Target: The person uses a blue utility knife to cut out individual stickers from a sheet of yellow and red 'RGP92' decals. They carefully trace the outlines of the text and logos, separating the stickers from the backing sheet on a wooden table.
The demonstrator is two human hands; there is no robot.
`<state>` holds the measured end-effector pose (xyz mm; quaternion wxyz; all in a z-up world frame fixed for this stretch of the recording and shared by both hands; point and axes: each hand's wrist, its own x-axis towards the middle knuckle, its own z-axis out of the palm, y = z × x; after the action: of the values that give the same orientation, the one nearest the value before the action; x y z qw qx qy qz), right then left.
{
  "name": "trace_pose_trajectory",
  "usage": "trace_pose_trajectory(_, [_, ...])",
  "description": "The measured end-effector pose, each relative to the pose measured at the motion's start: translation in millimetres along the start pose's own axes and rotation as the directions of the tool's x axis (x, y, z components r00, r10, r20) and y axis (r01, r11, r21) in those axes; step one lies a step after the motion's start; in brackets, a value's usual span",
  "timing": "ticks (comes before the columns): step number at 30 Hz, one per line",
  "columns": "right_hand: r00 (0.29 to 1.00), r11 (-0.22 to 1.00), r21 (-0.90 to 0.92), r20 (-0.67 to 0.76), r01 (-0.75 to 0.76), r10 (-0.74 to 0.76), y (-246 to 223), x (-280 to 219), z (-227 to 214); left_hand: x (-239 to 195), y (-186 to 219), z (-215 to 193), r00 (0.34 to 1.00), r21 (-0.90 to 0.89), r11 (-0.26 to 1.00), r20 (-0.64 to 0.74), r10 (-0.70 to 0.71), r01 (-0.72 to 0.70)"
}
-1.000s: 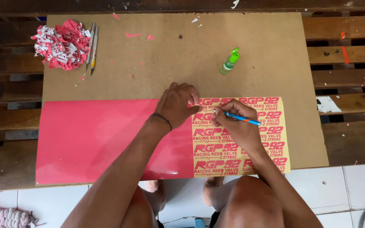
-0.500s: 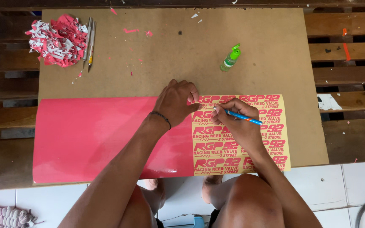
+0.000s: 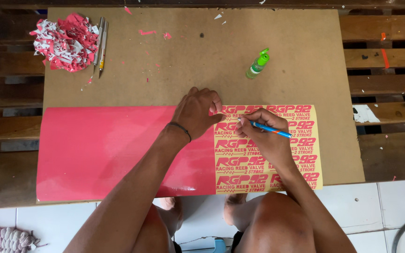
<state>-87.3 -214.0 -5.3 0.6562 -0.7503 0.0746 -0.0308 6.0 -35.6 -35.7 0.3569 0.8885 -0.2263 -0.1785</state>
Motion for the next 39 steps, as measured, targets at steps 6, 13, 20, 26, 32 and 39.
trace_pose_trajectory(6, [1.0,1.0,0.006,0.0,0.016,-0.016,0.7,-0.1,0.2,-1.2,0.9,-1.0,1.0,-0.014,1.0,-0.009,0.004,-0.004])
trace_pose_trajectory(13, [1.0,1.0,0.007,0.004,0.008,-0.008,-0.3,0.2,-0.1,0.9,-0.1,0.0,1.0,-0.006,1.0,0.0,-0.004,0.004])
trace_pose_trajectory(20, [1.0,1.0,-0.01,0.004,-0.005,0.005,-3.4,0.3,0.4,1.2,-0.7,0.7,1.0,-0.012,1.0,-0.008,0.009,-0.009])
trace_pose_trajectory(26, [1.0,1.0,-0.012,0.009,0.004,-0.004,-0.8,0.9,-0.3,0.8,-1.1,0.9,1.0,-0.02,1.0,-0.008,0.006,-0.006])
trace_pose_trajectory(32, [0.999,0.999,-0.001,-0.002,0.034,-0.034,0.8,-2.0,-0.1,1.9,-1.2,2.6,1.0,-0.034,0.999,-0.011,0.0,-0.001])
trace_pose_trajectory(39, [0.994,0.994,0.028,-0.037,0.101,-0.1,0.3,-1.5,-1.1,-1.9,4.3,0.3,0.998,-0.054,0.998,-0.056,-0.021,0.018])
